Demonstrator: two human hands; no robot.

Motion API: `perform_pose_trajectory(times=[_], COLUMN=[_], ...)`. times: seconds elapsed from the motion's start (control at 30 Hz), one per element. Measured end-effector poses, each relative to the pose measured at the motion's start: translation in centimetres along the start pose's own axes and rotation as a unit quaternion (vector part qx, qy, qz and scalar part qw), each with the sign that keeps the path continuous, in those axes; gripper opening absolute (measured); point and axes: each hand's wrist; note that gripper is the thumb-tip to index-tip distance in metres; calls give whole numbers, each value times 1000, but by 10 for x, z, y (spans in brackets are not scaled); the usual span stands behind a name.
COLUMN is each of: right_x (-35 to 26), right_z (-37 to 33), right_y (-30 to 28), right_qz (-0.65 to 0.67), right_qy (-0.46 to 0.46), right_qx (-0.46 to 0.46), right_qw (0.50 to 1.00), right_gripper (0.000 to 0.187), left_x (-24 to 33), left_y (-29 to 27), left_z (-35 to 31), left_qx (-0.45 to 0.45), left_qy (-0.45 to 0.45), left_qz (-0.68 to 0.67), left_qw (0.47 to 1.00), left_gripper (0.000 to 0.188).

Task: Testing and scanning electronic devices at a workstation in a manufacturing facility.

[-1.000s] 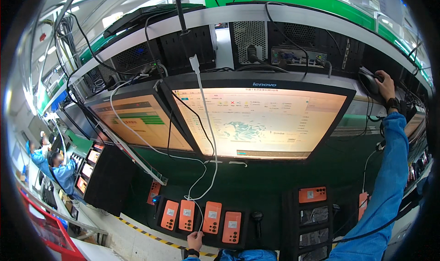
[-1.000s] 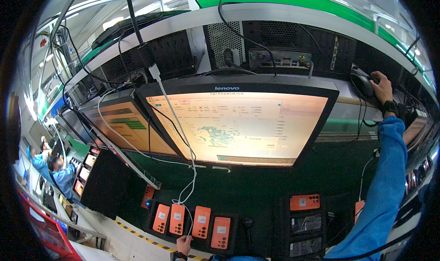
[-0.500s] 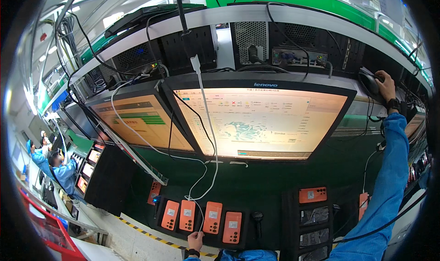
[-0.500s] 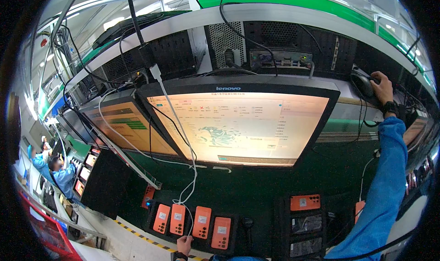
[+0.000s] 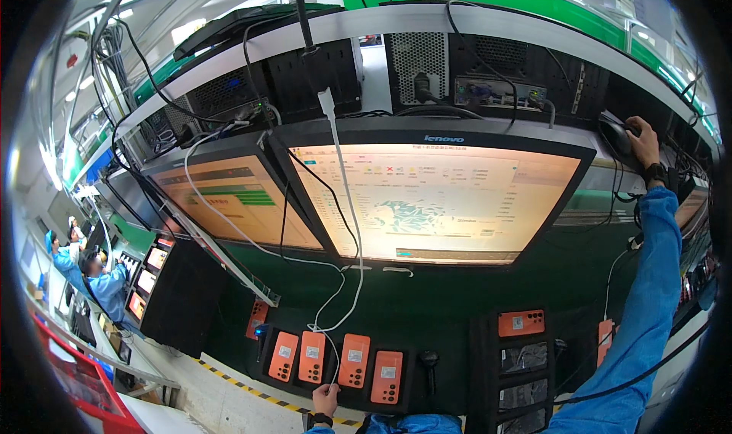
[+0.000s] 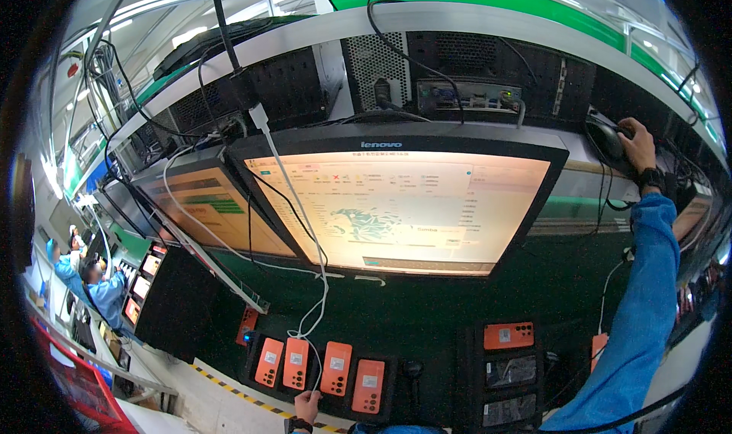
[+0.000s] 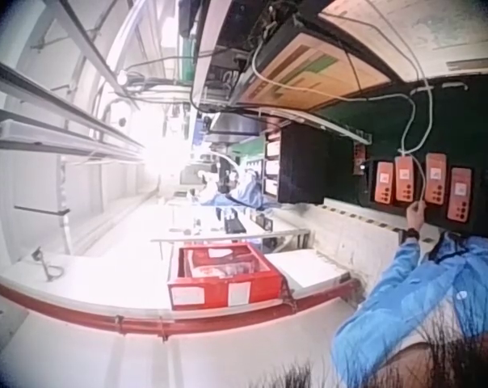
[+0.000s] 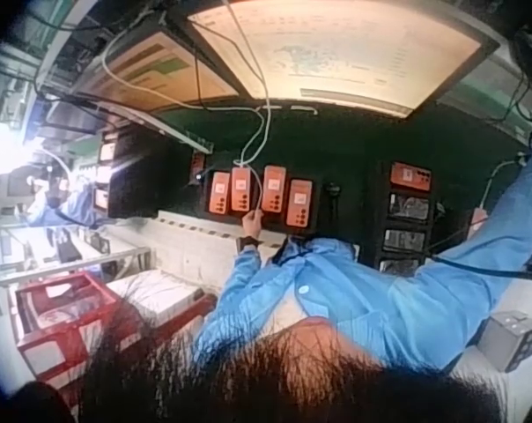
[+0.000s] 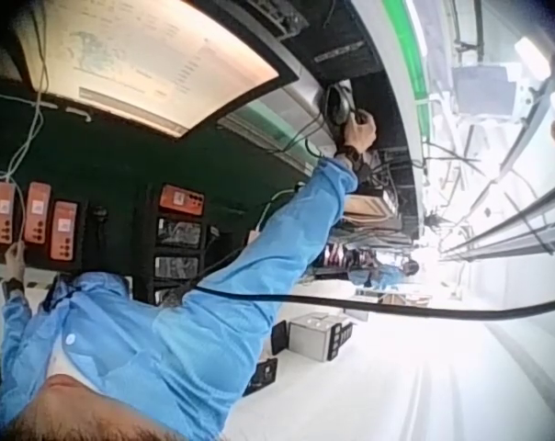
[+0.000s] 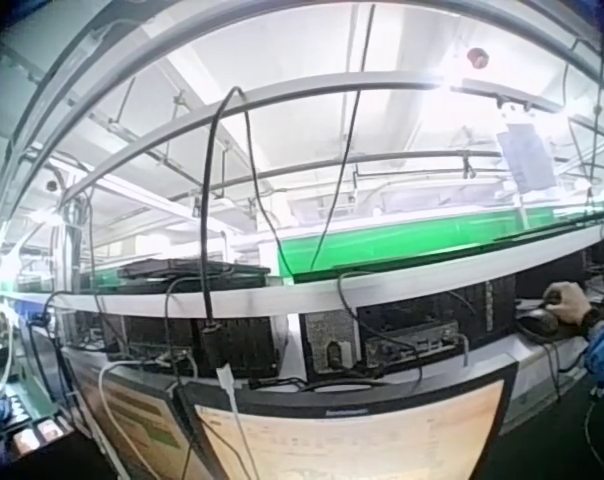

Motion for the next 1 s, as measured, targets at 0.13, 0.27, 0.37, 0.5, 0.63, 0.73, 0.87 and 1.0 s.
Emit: perform_pose_trajectory(times=[0.13, 0.27, 0.37, 0.5, 0.63, 0.73, 0.87, 1.0], right_x=[-4, -6, -5, -6, 2, 0, 3, -9], right_z=[-1, -2, -2, -3, -1, 0, 0, -4], right_y=[-1, -4, -4, -3, 0, 3, 0, -2], right_qz=[-1, 4, 11, 11, 21, 26, 42, 15], right_qy=[6, 6, -5, -1, -3, -5, -4, 9], right_qx=[2, -3, -1, 2, -2, -3, 8, -1], right_qw=[1000, 1000, 1000, 1000, 1000, 1000, 999, 1000], right_gripper=[30, 30, 30, 30, 29, 29, 30, 31], left_x=[2, 6, -3, -3, 2, -3, -5, 3], left_y=[0, 1, -1, -1, 0, -1, 0, -1], left_z=[-2, -3, 1, 0, 0, 0, 3, -1], left_qx=[1, 3, -1, 1, 0, 0, 1, 3], left_qy=[6, -11, 3, 11, -9, -6, -2, -19], left_qz=[-4, 3, -2, -4, 10, -15, -14, -14], left_qw=[1000, 1000, 1000, 1000, 1000, 1000, 1000, 1000], left_gripper=[28, 28, 29, 30, 30, 29, 29, 28])
Point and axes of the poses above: each hand's wrist, its own z-axis towards the middle knuckle, its own y-axis out of the palm, x = y × z, and after that the axes turned 13 degrees about -z, right-handed
